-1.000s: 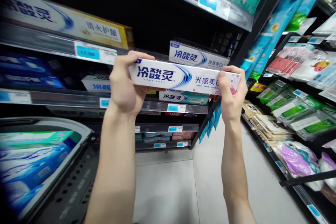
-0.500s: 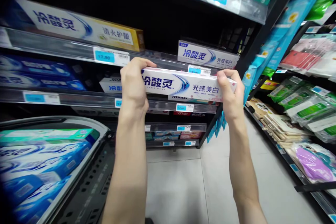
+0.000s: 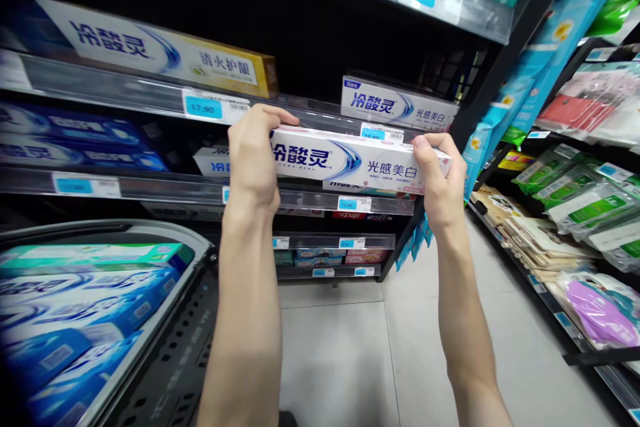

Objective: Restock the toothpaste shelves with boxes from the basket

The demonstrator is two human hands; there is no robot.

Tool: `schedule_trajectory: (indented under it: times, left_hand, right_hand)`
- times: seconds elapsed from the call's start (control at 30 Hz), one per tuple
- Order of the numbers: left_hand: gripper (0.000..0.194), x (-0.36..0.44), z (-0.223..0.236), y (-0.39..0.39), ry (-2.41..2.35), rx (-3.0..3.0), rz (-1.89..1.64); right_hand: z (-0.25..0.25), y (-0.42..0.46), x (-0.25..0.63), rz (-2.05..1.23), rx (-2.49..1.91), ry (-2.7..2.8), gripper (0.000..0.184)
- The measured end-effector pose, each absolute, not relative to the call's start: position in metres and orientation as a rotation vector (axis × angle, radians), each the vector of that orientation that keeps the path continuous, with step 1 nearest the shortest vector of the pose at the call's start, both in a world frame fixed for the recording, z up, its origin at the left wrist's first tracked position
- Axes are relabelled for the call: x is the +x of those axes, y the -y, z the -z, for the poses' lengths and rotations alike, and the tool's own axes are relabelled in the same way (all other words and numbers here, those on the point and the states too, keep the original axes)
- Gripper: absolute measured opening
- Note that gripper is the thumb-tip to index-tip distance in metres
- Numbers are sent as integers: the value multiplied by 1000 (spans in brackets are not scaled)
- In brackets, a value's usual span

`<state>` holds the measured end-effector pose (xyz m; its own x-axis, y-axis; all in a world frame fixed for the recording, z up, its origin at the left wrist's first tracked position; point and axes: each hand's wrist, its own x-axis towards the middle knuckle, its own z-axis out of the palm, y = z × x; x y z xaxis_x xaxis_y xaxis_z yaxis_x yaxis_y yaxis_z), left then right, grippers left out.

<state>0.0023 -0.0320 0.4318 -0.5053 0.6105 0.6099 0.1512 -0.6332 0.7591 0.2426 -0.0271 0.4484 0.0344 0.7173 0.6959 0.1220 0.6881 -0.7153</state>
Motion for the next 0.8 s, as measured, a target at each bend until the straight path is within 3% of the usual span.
schedule_trajectory:
  times: [0.63, 0.8]
  left_hand:
    - [31, 5, -432, 31, -1181, 1353, -2155]
    - [30, 4, -431, 29, -1189, 1353, -2140]
  right_hand:
    - [-442, 20, 249, -456, -714, 1534, 39]
    - [-443, 22, 249, -592, -721, 1507, 40]
